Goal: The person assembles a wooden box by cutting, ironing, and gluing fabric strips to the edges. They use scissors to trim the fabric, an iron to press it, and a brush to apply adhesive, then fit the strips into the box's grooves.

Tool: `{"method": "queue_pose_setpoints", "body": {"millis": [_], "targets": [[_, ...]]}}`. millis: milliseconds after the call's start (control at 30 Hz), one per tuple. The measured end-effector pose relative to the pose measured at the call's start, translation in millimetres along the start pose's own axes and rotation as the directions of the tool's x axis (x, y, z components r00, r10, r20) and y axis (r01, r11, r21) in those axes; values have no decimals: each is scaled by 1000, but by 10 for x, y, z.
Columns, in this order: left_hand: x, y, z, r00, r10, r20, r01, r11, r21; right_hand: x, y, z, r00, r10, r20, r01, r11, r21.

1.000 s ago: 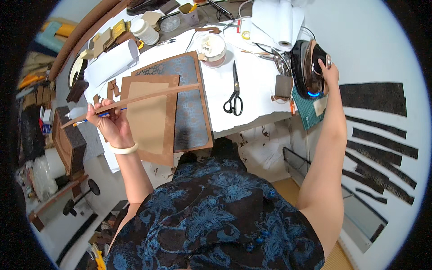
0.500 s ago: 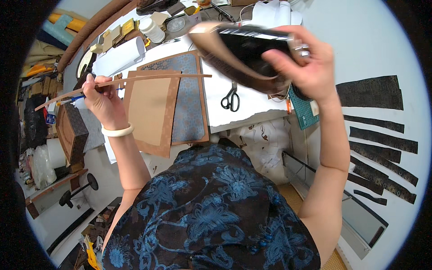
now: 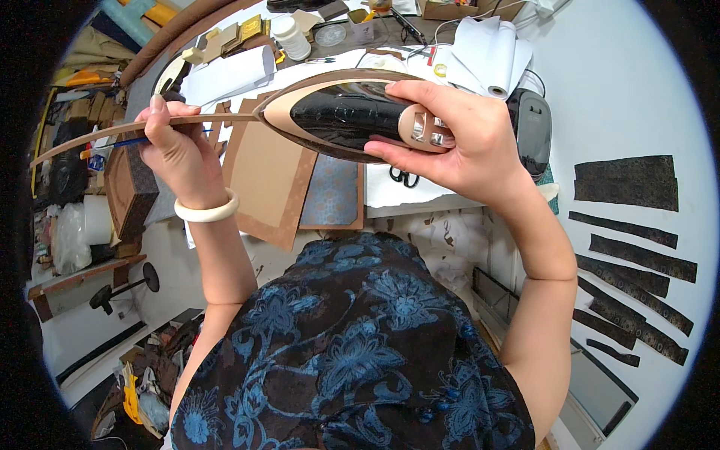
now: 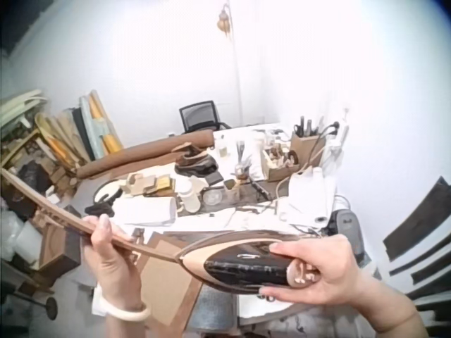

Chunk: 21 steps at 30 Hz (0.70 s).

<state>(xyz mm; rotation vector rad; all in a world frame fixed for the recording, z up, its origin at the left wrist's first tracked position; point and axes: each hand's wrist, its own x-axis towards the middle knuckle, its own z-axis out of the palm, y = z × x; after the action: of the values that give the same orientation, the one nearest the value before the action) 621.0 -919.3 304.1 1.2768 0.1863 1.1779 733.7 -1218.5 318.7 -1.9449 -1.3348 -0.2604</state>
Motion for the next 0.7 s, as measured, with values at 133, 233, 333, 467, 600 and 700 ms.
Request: {"method": "queue_pose_setpoints", "body": {"millis": [133, 233, 333, 467, 600, 700], "targets": [[152, 159, -58, 996, 6, -84, -7, 1000, -5, -182, 107, 56, 999, -2, -54, 2, 1000, 8], [163, 110, -54, 999, 28, -19, -27, 999, 33, -140, 91, 65, 994, -72, -88, 69, 997, -32], [77, 124, 39, 999, 47, -5, -47, 998, 32, -10, 18, 94, 980, -148, -131, 147, 989, -17], [214, 204, -12, 997, 47, -60, -46, 999, 12, -164, 144, 104, 986, -88, -145, 87, 996, -10], [219, 90, 37, 994, 42, -102, -41, 999, 12, -145, 131, 93, 990, -58, -126, 55, 998, -27], [198, 89, 76, 988, 92, -128, -85, 995, 58, -166, 156, 90, 994, -14, -110, 14, 1000, -4]]}}
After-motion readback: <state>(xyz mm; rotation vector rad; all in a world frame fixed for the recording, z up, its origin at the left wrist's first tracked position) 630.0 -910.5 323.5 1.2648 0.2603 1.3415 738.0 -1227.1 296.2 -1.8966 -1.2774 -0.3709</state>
